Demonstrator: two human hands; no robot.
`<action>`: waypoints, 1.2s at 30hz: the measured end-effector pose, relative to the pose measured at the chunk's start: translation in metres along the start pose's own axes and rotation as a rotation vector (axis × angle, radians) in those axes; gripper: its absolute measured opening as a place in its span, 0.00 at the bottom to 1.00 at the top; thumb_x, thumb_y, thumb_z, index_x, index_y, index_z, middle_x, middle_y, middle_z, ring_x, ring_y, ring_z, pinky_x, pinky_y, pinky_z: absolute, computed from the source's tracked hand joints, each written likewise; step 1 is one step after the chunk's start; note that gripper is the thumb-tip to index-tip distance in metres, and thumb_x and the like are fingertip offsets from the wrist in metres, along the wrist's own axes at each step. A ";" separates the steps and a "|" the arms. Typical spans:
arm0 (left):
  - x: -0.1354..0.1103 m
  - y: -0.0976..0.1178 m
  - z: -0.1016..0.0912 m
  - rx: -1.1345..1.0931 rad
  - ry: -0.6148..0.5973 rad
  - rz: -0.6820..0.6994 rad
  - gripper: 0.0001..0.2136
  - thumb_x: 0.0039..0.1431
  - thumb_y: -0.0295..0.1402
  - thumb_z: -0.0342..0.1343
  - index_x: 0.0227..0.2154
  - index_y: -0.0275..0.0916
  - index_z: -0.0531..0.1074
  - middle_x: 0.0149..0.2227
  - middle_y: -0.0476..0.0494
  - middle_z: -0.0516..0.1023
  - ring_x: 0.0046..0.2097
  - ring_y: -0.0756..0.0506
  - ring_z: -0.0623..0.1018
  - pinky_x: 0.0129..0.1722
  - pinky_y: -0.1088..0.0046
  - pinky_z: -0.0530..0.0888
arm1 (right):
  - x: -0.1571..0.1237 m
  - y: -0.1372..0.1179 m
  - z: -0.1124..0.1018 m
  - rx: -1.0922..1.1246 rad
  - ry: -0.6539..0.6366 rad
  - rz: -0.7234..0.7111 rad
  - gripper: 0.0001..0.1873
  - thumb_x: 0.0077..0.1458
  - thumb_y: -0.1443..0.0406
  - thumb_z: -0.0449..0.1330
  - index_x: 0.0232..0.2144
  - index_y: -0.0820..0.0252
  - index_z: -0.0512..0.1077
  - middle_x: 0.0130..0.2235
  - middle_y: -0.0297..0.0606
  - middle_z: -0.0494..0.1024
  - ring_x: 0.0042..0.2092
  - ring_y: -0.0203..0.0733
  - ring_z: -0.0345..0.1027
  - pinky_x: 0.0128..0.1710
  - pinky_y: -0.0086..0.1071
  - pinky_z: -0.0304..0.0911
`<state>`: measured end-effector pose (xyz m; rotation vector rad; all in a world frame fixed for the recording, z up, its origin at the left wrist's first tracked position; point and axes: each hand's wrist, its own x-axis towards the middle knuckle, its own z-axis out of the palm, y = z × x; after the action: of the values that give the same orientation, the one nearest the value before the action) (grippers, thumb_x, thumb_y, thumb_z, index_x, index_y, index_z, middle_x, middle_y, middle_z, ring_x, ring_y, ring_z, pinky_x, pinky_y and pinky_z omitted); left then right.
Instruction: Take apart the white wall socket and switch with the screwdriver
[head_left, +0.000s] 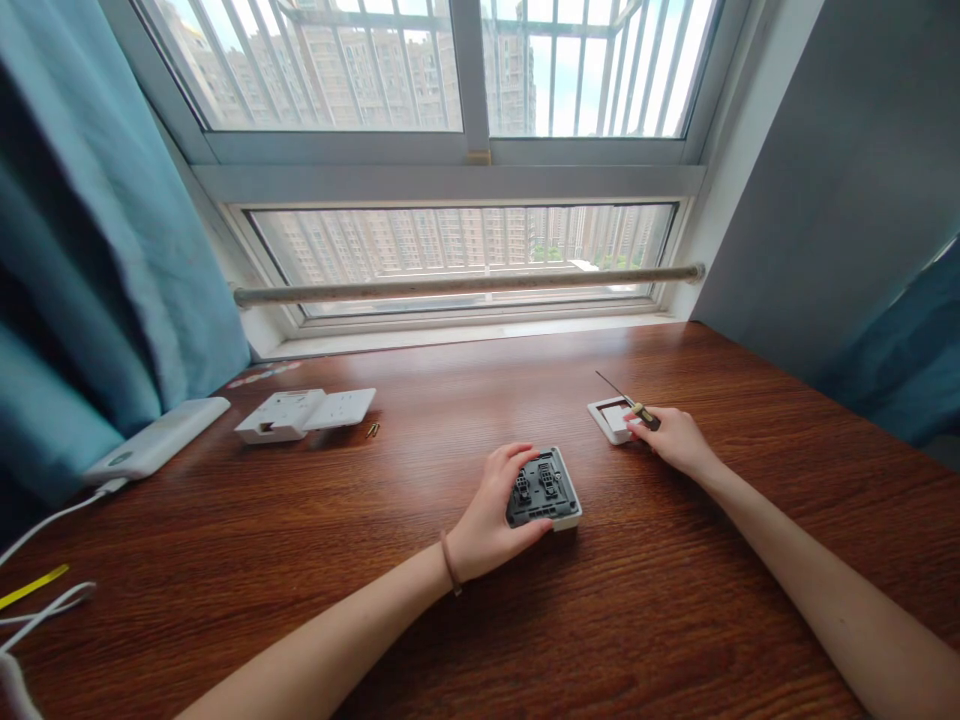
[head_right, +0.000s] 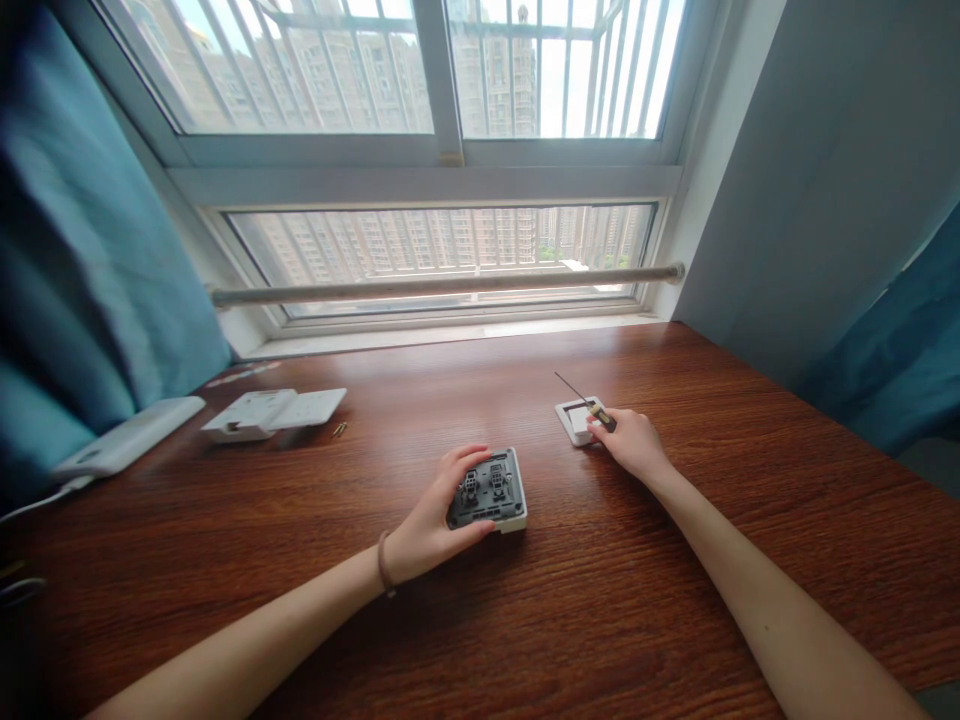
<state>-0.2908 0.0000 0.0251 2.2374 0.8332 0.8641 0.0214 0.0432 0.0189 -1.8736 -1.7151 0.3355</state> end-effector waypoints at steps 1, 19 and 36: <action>0.000 0.000 0.000 -0.001 0.000 0.001 0.31 0.46 0.33 0.60 0.54 0.39 0.56 0.56 0.35 0.55 0.59 0.38 0.56 0.59 0.56 0.55 | 0.000 0.001 0.000 -0.021 0.006 -0.010 0.14 0.47 0.59 0.58 0.36 0.56 0.76 0.30 0.37 0.80 0.33 0.46 0.73 0.32 0.31 0.62; 0.001 -0.001 0.001 -0.028 0.015 -0.044 0.34 0.46 0.34 0.61 0.55 0.39 0.52 0.57 0.34 0.54 0.60 0.36 0.55 0.59 0.53 0.56 | -0.025 -0.029 0.021 -0.160 -0.112 -0.437 0.13 0.53 0.64 0.54 0.40 0.52 0.73 0.48 0.36 0.74 0.45 0.45 0.70 0.42 0.33 0.63; 0.002 -0.005 -0.001 0.045 0.300 -0.027 0.31 0.53 0.35 0.56 0.57 0.39 0.48 0.59 0.36 0.53 0.61 0.38 0.54 0.60 0.53 0.52 | -0.046 -0.067 0.005 0.637 -0.113 -0.336 0.14 0.50 0.59 0.60 0.39 0.58 0.73 0.37 0.40 0.73 0.37 0.42 0.69 0.34 0.34 0.65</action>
<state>-0.2926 0.0049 0.0229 2.1593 1.0247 1.1977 -0.0437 0.0008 0.0438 -1.1109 -1.6936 0.7565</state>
